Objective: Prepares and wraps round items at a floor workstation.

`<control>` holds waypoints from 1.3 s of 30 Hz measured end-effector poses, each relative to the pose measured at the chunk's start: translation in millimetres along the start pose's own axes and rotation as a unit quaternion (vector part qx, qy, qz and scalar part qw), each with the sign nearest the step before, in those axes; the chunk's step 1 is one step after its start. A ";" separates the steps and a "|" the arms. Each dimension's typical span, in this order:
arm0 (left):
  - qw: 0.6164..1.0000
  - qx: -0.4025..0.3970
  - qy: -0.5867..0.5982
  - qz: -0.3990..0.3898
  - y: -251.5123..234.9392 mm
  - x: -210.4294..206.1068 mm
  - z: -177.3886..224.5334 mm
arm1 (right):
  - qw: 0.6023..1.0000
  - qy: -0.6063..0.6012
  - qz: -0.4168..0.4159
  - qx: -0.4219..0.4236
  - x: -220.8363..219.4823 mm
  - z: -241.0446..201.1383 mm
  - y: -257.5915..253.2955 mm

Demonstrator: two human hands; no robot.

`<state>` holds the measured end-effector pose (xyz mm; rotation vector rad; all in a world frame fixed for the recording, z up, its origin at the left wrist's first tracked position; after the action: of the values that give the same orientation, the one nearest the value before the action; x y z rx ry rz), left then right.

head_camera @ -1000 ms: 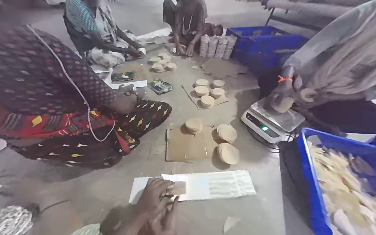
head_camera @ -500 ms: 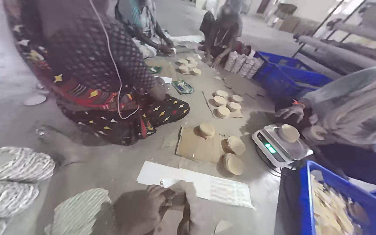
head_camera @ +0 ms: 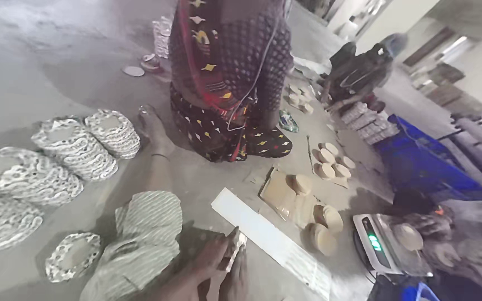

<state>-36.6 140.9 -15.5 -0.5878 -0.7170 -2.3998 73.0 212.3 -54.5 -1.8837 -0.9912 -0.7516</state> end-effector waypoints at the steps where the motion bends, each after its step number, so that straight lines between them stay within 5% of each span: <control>1: 1.000 -0.009 0.011 0.010 -0.7 1.0 -4.0 | 0.998 0.029 -0.046 0.011 4.0 -5.0 -4.1; 6: 0.999 -0.032 0.026 -0.009 -11.8 -8.0 -19.0 | 0.936 0.165 -0.310 -0.015 44.8 -24.5 -36.5; 12: 0.996 -0.030 -0.036 -0.076 -21.7 -8.4 -16.1 | 0.932 0.062 -0.356 0.008 50.6 8.2 -73.3; 16: 0.998 -0.042 0.032 0.016 -12.8 3.5 -16.6 | 0.967 0.041 -0.249 -0.038 51.6 16.6 -61.9; 18: 0.992 0.051 0.103 0.060 8.2 4.4 -15.8 | 0.970 0.040 -0.215 -0.106 56.7 14.5 -50.8; 21: 0.920 0.230 0.313 0.061 33.8 -28.7 -14.4 | 0.952 0.051 -0.220 -0.204 54.9 15.8 -32.5; 24: 0.843 0.292 0.450 0.048 22.3 -65.5 -22.0 | 0.944 0.030 -0.220 -0.242 52.3 15.6 -29.3; 28: 0.847 0.287 0.444 0.049 6.1 -63.9 -21.0 | 0.934 -0.117 -0.207 -0.267 52.9 43.6 -26.3; 33: 0.859 0.283 0.425 0.042 6.9 -59.7 -18.2 | 0.769 -0.422 -0.216 -0.429 33.1 77.4 -16.2; 39: 0.880 0.273 0.387 0.044 14.9 -57.1 -14.9 | 0.751 -0.424 -0.211 -0.460 37.0 80.4 -15.0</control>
<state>11.6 143.5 -52.6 0.5398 -0.8940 -1.9460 87.9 300.8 -55.5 -3.0592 -1.8953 -0.6786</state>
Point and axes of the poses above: each hand's wrist, its own y-axis away from the middle knuckle, its own x-axis out of the back of the hand, z = x × y, the point moved 4 cm from there along -y, towards the middle knuckle, and after that the axes turned 8 degrees about x, right-handed, at the moved point
